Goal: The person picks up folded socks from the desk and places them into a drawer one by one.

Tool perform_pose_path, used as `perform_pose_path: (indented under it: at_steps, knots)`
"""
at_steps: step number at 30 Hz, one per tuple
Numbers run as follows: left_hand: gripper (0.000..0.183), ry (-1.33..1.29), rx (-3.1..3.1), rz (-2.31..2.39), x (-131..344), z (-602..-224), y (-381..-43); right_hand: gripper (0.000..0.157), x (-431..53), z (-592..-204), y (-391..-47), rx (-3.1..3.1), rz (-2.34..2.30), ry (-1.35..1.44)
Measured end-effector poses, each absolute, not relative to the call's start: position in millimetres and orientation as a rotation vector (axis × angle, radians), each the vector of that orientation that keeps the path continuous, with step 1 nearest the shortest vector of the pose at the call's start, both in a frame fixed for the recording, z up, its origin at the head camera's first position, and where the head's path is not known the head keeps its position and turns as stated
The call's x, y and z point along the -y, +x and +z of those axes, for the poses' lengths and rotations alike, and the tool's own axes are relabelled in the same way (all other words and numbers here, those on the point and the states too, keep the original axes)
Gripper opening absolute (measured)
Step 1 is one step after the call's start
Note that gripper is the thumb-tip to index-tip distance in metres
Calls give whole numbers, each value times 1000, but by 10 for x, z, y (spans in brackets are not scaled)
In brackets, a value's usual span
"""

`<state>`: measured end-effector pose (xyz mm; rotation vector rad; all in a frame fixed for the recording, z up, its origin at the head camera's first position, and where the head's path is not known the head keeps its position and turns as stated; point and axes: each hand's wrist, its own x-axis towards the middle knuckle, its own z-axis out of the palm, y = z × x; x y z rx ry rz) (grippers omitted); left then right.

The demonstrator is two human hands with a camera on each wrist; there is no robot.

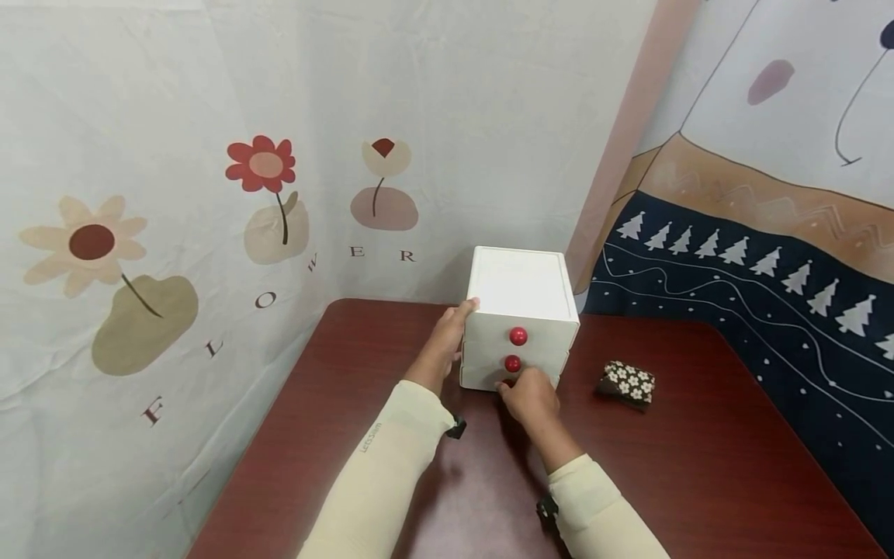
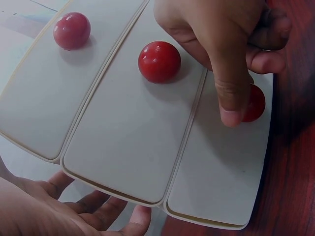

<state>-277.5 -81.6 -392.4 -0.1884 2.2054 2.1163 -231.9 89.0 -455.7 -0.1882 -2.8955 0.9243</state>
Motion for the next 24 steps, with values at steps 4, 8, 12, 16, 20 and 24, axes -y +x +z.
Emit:
perform_pose_path:
  at_steps: [4,8,12,16,20,24]
  knots:
    - [82,-182,-2208,2115,816,-3914,-2764,40,-871,-4558,-2333,2914,903,-197]
    - [80,-188,-2199,2119,815,-3907,-2762,36,-868,-4583,-2357,2939,887,-211]
    - [79,-192,-2192,2126,816,-3907,-2763,36,-868,-4595,-2372,2950,870,-221]
    - [80,-190,-2191,2122,818,-3909,-2763,36,-867,-4581,-2365,2950,868,-227]
    - [81,-187,-2197,2116,816,-3909,-2764,36,-867,-4570,-2356,2948,863,-220]
    - [82,-188,-2213,2104,809,-3902,-2763,35,-869,-4581,-2363,2948,861,-210]
